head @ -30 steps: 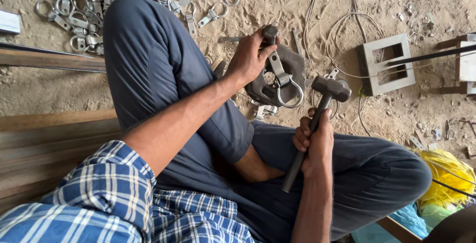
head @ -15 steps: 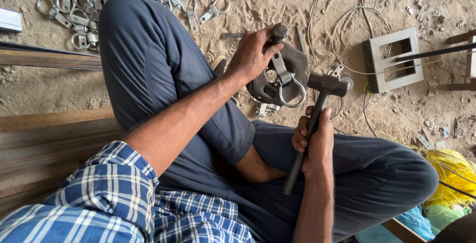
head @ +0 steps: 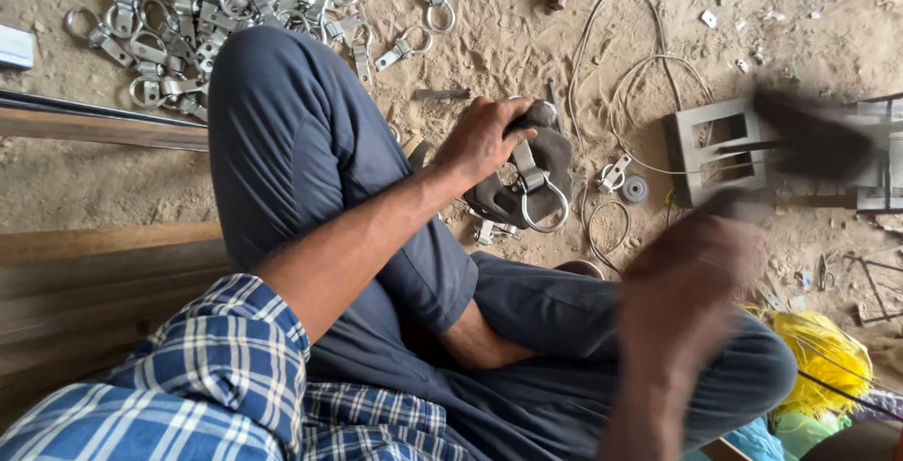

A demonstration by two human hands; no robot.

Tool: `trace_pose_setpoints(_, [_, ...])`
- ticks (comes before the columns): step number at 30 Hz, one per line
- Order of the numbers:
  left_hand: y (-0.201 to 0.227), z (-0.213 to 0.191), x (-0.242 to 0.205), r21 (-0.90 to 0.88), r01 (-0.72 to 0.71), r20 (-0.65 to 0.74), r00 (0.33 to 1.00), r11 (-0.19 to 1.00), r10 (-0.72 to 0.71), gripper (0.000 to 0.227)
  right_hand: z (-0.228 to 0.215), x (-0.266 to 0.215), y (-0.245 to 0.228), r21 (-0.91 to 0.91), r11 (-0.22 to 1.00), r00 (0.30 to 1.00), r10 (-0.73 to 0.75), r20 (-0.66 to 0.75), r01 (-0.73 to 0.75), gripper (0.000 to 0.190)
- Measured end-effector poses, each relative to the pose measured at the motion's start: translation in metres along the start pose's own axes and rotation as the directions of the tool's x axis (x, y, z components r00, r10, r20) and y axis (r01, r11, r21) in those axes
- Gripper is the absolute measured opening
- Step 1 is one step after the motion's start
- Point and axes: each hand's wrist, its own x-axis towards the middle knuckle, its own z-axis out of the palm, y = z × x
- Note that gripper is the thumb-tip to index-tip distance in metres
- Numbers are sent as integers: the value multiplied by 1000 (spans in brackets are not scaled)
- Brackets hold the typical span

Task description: The person sits on the ground and uses a hammer to strike a metal part held in their left hand. They repeatedly hit the part, occasionally adjusting its position, while surrounded by a pile of similar metal hardware.

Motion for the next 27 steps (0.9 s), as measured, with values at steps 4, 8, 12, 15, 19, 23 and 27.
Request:
trace_pose_setpoints(4, [4, 1, 1, -26, 17, -3, 1000, 1000, -17, 16, 16, 5, 25, 187, 982, 1000, 6, 13, -9, 28])
trace_pose_setpoints(8, [13, -8, -4, -16, 6, -9, 1000, 1000, -6, 16, 98, -11, 23, -95, 993, 940, -40, 339, 76, 25])
trace_pose_setpoints(12, [19, -9, -32, 6, -127, -168, 978, 992, 126, 31, 73, -24, 5, 124, 988, 889, 30, 457, -96, 29])
trace_pose_setpoints(15, [12, -3, -12, -67, -76, -138, 988, 995, 66, 29, 53, -26, -3, 355, 610, 670, 424, 610, -709, 43])
trace_pose_setpoints(19, [7, 2, -12, -140, 232, -109, 963, 963, -248, 25, 51, -46, 13, 441, 356, 566, 520, 640, -824, 46])
trace_pose_setpoints(23, [1, 1, -9, -227, 119, -266, 947, 967, -179, 20, 51, -50, 46, 558, 89, 516, 519, 681, -825, 46])
trace_pose_setpoints(27, [-12, 8, -9, -195, -29, -340, 940, 980, -39, 19, 53, -50, 58, 608, 64, 550, 510, 662, -791, 42])
